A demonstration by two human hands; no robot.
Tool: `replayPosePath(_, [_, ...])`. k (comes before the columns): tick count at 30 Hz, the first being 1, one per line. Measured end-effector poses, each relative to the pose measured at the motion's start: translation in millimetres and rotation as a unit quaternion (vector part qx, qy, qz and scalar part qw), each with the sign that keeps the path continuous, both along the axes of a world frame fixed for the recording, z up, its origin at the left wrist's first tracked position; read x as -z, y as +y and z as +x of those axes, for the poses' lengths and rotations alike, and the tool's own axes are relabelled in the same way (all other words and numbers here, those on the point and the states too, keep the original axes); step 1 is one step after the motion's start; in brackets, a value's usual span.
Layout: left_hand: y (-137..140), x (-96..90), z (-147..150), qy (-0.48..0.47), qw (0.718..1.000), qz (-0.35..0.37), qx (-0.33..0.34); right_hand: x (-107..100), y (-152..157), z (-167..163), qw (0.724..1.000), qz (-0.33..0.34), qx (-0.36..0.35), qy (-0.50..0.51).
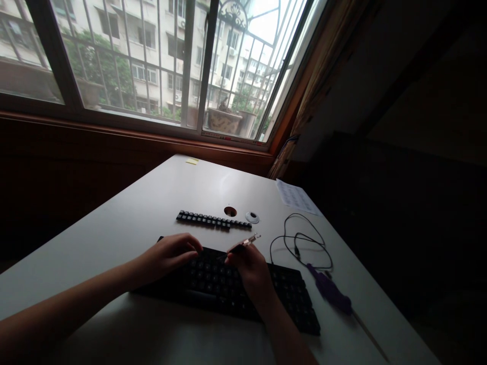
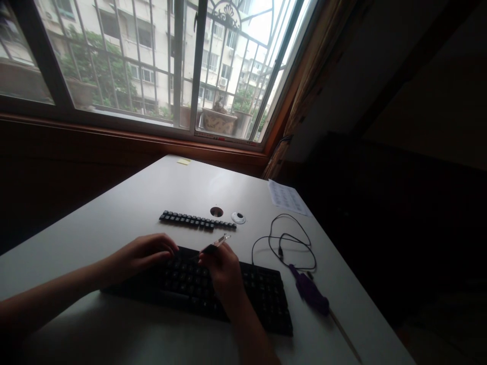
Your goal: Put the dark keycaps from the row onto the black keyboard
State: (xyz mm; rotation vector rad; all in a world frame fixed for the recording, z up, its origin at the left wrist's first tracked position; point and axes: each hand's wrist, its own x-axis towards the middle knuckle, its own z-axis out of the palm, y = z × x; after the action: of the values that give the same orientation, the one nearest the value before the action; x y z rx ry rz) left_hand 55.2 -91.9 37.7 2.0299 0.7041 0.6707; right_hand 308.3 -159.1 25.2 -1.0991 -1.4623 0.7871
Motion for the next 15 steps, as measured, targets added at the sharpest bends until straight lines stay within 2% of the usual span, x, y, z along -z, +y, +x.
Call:
replayPosePath(4, [-9.2, 0.6, 9.1, -0.065, 0.978, -0.193, 0.041, -0.3, -4.1, -13.5, 0.999, 0.014, -0.027, 0.010])
replayPosePath(8, [-14.3, 6.6, 15.0, -0.121, 0.937, -0.323, 0.058, 1.7, -5.1, -19.4, 0.999, 0.023, -0.048, -0.008])
replayPosePath(11, [-16.0, 11.4, 17.1, -0.136, 0.917, -0.369, 0.057, 2.8, -5.7, -21.3, 0.998, 0.034, -0.044, -0.030])
replayPosePath(15, [-15.0, 16.0, 18.1, -0.143, 0.912, -0.381, 0.048, 4.6, -6.3, -22.1, 0.998, 0.039, -0.051, -0.027])
